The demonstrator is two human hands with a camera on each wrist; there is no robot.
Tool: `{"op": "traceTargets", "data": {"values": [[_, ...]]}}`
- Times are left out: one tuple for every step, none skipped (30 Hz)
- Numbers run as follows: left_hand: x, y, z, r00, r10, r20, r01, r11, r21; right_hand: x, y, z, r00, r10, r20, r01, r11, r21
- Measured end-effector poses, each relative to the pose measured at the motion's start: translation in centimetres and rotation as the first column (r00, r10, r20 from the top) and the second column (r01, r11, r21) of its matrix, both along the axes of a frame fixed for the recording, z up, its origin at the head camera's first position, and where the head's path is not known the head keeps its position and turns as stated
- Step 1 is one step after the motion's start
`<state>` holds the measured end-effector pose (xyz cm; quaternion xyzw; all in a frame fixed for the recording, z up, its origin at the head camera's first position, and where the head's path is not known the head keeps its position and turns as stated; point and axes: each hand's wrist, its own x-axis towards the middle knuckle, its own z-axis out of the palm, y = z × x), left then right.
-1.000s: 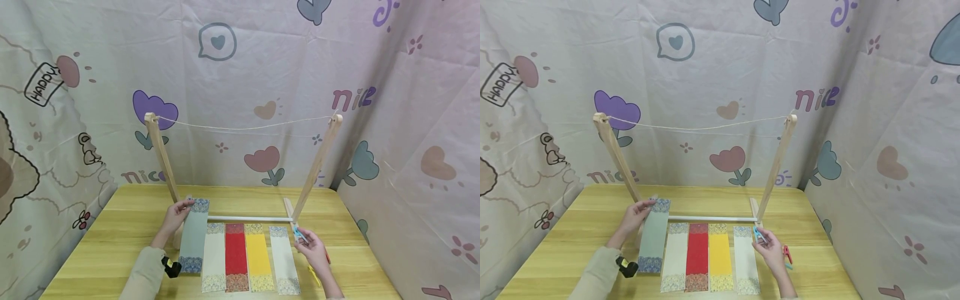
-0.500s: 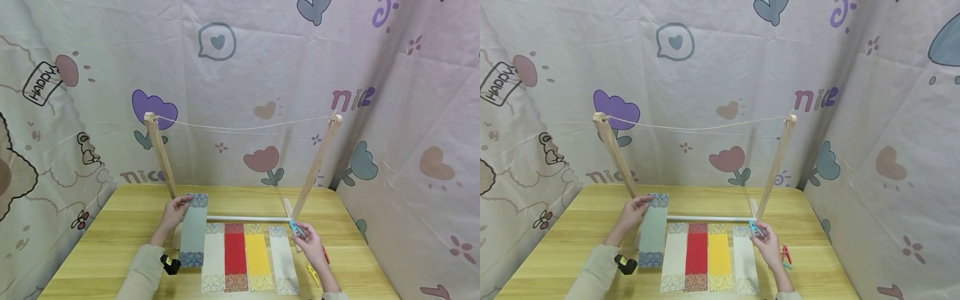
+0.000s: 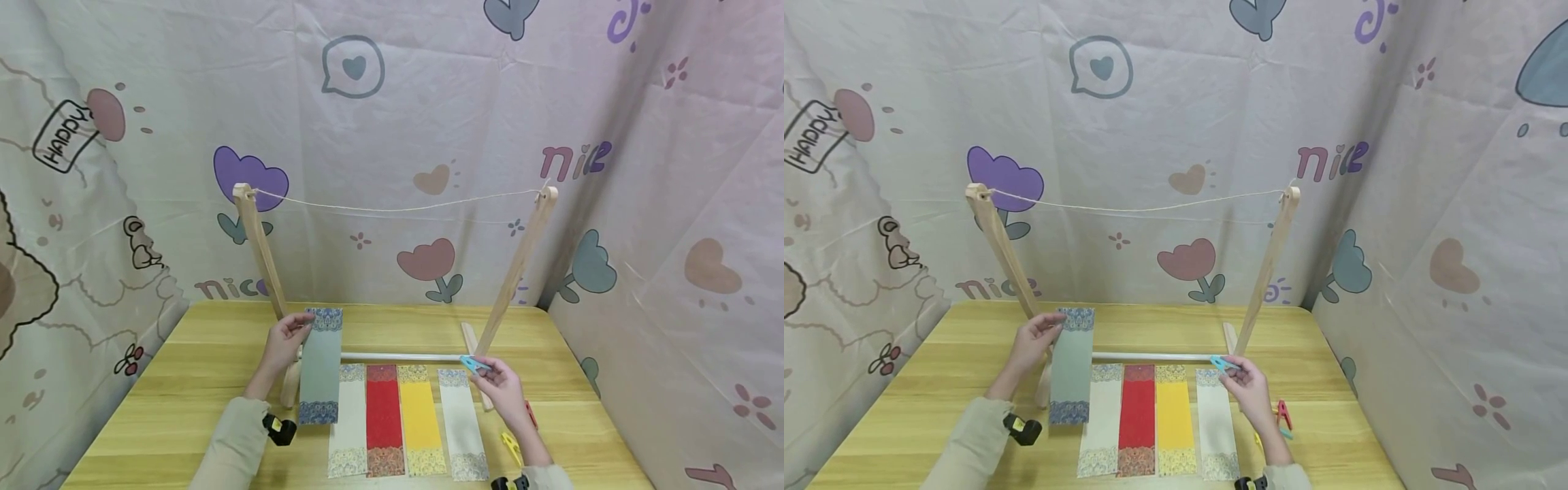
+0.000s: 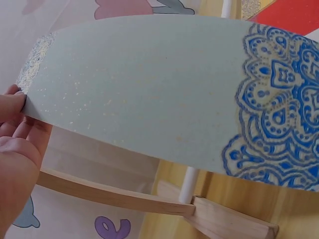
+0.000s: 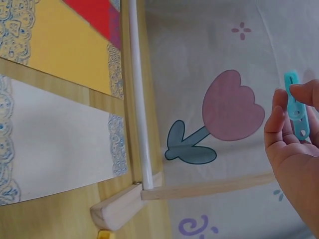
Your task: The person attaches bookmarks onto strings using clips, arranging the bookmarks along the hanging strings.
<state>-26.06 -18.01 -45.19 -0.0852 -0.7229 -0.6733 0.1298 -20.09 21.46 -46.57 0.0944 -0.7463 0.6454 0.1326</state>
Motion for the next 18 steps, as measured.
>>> {"op": "traceTargets", "data": {"values": [[0.0, 0.0, 0.1, 1.0, -0.002, -0.006, 0.002, 1.0, 0.002, -0.1, -0.1, 0.1, 1.0, 0.005, -0.011, -0.005, 1.0, 0.003], [0.0, 0.0, 0.1, 1.0, -0.006, -0.021, 0.006, 1.0, 0.0, -0.2, -0.1, 0.2, 1.0, 0.012, -0.022, -0.012, 1.0, 0.004], [-0.1, 0.0, 0.2, 0.999, -0.01, -0.035, 0.01, 1.0, 0.0, -0.3, -0.2, 0.3, 0.999, 0.015, -0.028, -0.015, 1.0, 0.008], [-0.1, 0.0, 0.2, 0.998, -0.012, -0.054, 0.012, 1.0, 0.001, -0.3, -0.2, 0.4, 0.999, 0.018, -0.036, -0.017, 1.0, 0.012], [-0.2, 0.0, 0.2, 0.996, -0.019, -0.082, 0.021, 1.0, 0.015, -0.4, -0.3, 0.5, 0.999, 0.021, -0.041, -0.02, 1.0, 0.013], [-0.1, -0.1, 0.2, 0.995, -0.022, -0.099, 0.023, 1.0, 0.013, -0.5, -0.3, 0.7, 0.999, 0.025, -0.047, -0.025, 1.0, 0.012], [-0.1, -0.1, 0.3, 0.994, -0.024, -0.11, 0.025, 1.0, 0.011, -0.5, -0.4, 0.8, 0.998, 0.03, -0.051, -0.029, 0.999, 0.013], [-0.1, -0.1, 0.4, 0.993, -0.023, -0.116, 0.024, 1.0, 0.006, -0.6, -0.5, 0.9, 0.998, 0.035, -0.052, -0.034, 0.999, 0.012], [-0.1, -0.1, 0.5, 0.993, -0.019, -0.112, 0.019, 1.0, 0.004, -0.7, -0.6, 1.1, 0.998, 0.038, -0.053, -0.038, 0.999, 0.009], [0.0, -0.1, 0.7, 0.994, -0.017, -0.107, 0.017, 1.0, -0.002, -0.8, -0.7, 1.2, 0.998, 0.043, -0.056, -0.043, 0.999, 0.005], [0.0, -0.1, 0.8, 0.996, -0.015, -0.093, 0.014, 1.0, -0.009, -0.8, -0.8, 1.4, 0.997, 0.046, -0.057, -0.046, 0.999, -0.001], [0.1, 0.0, 1.1, 0.998, -0.009, -0.069, 0.007, 1.0, -0.027, -0.9, -0.9, 1.6, 0.997, 0.048, -0.058, -0.049, 0.999, -0.011], [0.1, 0.0, 1.3, 0.999, -0.01, -0.054, 0.008, 0.999, -0.032, -1.0, -1.0, 1.7, 0.997, 0.049, -0.056, -0.051, 0.998, -0.023], [0.2, 0.0, 1.5, 0.999, -0.01, -0.04, 0.008, 0.999, -0.032, -1.1, -1.1, 1.9, 0.997, 0.051, -0.055, -0.053, 0.998, -0.034], [0.2, 0.0, 1.6, 0.999, -0.009, -0.032, 0.008, 0.999, -0.032, -1.2, -1.2, 2.0, 0.997, 0.052, -0.052, -0.054, 0.997, -0.046], [0.2, -0.1, 1.8, 0.999, -0.013, -0.029, 0.012, 0.999, -0.034, -1.2, -1.3, 2.2, 0.997, 0.053, -0.05, -0.055, 0.997, -0.054], [0.2, -0.1, 2.0, 0.999, -0.016, -0.029, 0.015, 0.999, -0.032, -1.3, -1.4, 2.3, 0.998, 0.05, -0.046, -0.053, 0.997, -0.059], [0.2, -0.2, 2.1, 0.999, -0.018, -0.032, 0.017, 0.999, -0.032, -1.4, -1.5, 2.4, 0.998, 0.049, -0.046, -0.052, 0.997, -0.061]]}}
